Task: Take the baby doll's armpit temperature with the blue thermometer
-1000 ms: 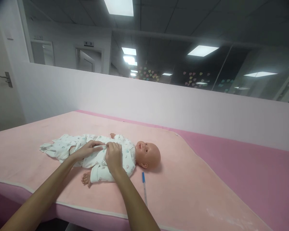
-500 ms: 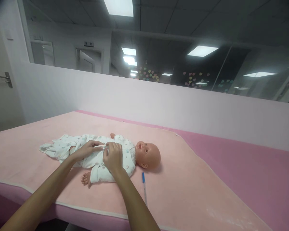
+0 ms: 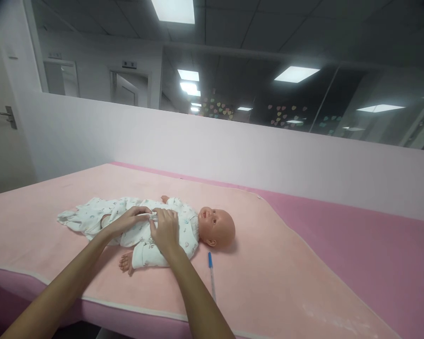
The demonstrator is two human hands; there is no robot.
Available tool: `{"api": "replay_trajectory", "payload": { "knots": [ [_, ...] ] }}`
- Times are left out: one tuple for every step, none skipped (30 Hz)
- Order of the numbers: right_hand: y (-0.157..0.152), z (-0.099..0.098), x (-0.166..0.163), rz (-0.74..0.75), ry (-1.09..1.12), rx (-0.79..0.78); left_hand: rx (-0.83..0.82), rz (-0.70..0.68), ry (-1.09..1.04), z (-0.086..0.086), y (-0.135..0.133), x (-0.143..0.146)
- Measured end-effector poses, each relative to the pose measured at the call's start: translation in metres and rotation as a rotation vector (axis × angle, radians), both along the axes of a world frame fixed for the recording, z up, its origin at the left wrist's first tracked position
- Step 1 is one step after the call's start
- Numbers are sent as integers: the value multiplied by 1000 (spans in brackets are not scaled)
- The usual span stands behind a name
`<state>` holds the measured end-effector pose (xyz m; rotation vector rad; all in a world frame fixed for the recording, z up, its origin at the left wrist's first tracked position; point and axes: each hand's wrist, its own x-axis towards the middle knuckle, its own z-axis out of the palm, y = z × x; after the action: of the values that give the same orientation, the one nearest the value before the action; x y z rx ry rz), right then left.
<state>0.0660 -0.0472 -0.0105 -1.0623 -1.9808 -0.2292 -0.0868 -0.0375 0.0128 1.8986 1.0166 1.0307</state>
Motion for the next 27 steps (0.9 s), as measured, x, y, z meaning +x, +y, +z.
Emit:
{"api": "replay_trajectory", "payload": {
  "knots": [
    [0, 0, 0, -3, -2, 1, 9, 3, 4, 0, 0, 1],
    [0, 0, 0, -5, -3, 2, 15, 3, 0, 0, 0, 1],
    [0, 0, 0, -6, -3, 2, 17, 0, -11, 0, 1, 2],
    [0, 0, 0, -6, -3, 2, 17, -2, -28, -1, 1, 2],
    [1, 0, 0, -6, -1, 0, 15, -3, -50, -2, 2, 2],
    [1, 0, 0, -5, 2, -3, 12, -1, -70, -3, 2, 2],
    [1, 0, 0, -4, 5, -7, 5, 1, -84, -4, 3, 2],
    [1, 0, 0, -4, 8, -10, -5, 5, -92, -5, 4, 2],
    [1, -1, 0, -5, 9, -13, -15, 9, -97, -5, 4, 1],
    [0, -1, 0, -6, 8, -16, -24, 12, -98, -6, 4, 1],
    [0, -1, 0, -6, 5, -17, -30, 14, -98, -7, 5, 1],
    [0, -2, 0, -7, 0, -18, -28, 16, -96, -7, 5, 2],
    [0, -2, 0, -8, -6, -17, -18, 21, -93, -8, 5, 2],
    [0, -2, 0, -8, -13, -14, 0, 36, -86, -8, 5, 3],
    [0, -1, 0, -9, -22, -10, 29, 65, -74, -9, 6, 4],
    [0, 1, 0, -12, -34, -2, 66, 112, -55, -11, 6, 5],
    [0, 4, 1, -15, -49, 10, 107, 175, -25, -12, 7, 6],
    [-1, 8, 2, -19, -63, 23, 147, 252, 16, -14, 7, 7],
    [-4, 14, 5, -22, -69, 37, 182, 335, 67, -15, 8, 7],
    [-8, 19, 8, -27, -59, 52, 208, 421, 123, -17, 9, 6],
    [-15, 25, 12, -34, -29, 64, 222, 505, 180, -18, 10, 6],
    [-24, 30, 18, -47, 22, 73, 229, 586, 229, -20, 11, 4],
    [-35, 33, 26, -71, 91, 80, 232, 656, 267, -21, 11, 3],
    [-48, 33, 35, -110, 168, 81, 231, 712, 292, -21, 12, 2],
    [-63, 31, 46, -161, 225, 73, 231, 751, 308, -21, 12, 1],
    [-77, 26, 58, -233, 259, 48, 231, 775, 319, -21, 13, 0],
    [-91, 18, 71, -321, 261, 19, 233, 787, 327, -21, 13, 0]
  ]
}}
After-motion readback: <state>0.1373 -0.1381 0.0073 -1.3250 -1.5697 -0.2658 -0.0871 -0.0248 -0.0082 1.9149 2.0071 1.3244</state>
